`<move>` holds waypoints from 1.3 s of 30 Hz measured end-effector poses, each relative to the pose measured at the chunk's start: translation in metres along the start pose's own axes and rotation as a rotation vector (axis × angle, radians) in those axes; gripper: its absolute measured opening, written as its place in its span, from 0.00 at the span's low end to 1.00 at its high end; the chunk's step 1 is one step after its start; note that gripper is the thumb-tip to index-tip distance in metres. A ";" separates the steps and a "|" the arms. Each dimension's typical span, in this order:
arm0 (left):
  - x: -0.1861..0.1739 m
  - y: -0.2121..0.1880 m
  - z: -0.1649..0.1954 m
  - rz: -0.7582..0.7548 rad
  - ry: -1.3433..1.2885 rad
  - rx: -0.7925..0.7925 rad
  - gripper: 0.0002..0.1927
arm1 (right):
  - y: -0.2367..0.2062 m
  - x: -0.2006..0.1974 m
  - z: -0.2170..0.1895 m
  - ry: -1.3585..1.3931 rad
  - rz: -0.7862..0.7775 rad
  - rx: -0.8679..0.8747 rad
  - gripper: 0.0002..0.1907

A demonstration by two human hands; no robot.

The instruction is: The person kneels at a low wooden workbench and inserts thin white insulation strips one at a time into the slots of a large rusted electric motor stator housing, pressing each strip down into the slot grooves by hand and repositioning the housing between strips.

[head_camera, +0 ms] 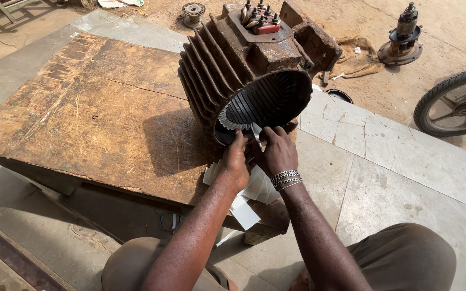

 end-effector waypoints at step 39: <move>0.015 0.001 0.010 -0.206 -0.024 0.063 0.58 | -0.006 0.037 0.037 -0.260 -0.315 -0.152 0.54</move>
Point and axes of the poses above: each hand's wrist, its own y-axis towards the middle knuckle, its own x-axis out of the palm, z = x × y, the point moved 7 cm from there along y, towards the middle knuckle, and after that the axes turned 8 degrees about x, right-handed, at the moved point
